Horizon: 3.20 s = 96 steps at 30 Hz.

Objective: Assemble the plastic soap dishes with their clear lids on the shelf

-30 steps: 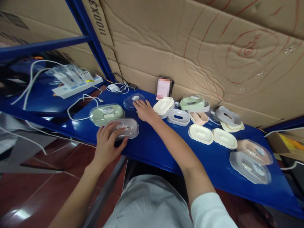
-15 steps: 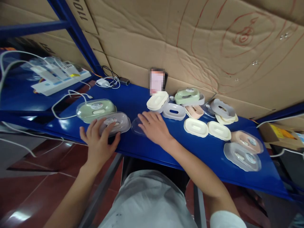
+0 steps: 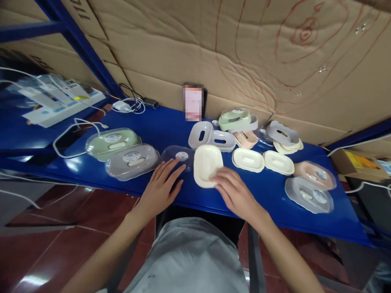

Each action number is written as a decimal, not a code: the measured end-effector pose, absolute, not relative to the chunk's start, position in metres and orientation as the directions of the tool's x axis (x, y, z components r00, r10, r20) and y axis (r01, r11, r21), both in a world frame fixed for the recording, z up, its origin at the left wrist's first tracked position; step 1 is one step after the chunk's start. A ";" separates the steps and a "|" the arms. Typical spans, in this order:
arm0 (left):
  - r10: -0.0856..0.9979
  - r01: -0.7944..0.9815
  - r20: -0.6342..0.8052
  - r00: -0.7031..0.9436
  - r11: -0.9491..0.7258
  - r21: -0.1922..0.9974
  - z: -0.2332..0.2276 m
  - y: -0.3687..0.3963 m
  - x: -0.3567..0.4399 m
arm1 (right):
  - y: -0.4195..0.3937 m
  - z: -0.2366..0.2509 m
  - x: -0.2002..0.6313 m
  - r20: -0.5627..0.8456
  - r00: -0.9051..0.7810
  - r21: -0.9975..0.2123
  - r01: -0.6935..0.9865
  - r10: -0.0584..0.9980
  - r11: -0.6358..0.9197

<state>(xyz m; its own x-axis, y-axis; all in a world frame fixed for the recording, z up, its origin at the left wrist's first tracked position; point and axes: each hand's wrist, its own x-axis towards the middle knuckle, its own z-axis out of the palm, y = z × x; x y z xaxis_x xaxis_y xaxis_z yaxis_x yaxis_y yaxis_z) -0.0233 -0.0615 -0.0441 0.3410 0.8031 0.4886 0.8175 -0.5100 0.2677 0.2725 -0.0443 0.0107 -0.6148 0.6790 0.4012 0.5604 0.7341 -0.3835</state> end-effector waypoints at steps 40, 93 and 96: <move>0.701 0.638 0.489 0.519 -0.698 0.324 -0.039 -0.067 -0.008 | -0.113 -0.046 0.263 0.418 -0.480 -0.278 0.741 0.771 0.612; 0.667 0.425 0.538 0.515 -0.744 0.515 -0.046 -0.045 0.029 | -0.098 -0.059 0.282 0.549 -0.221 -0.465 0.721 0.806 0.514; 0.676 0.533 0.515 0.527 -0.735 0.419 -0.039 -0.051 0.023 | -0.097 -0.055 0.285 0.492 -0.238 -0.457 0.748 0.837 0.481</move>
<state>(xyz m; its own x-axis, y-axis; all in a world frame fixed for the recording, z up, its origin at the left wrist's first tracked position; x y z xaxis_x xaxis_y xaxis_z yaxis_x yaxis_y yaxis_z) 0.0228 -0.0510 -0.0389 0.5266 0.6763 0.5151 0.5334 -0.7346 0.4192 0.2855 -0.0968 -0.0549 -0.2380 0.8375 0.4919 0.7479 0.4812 -0.4573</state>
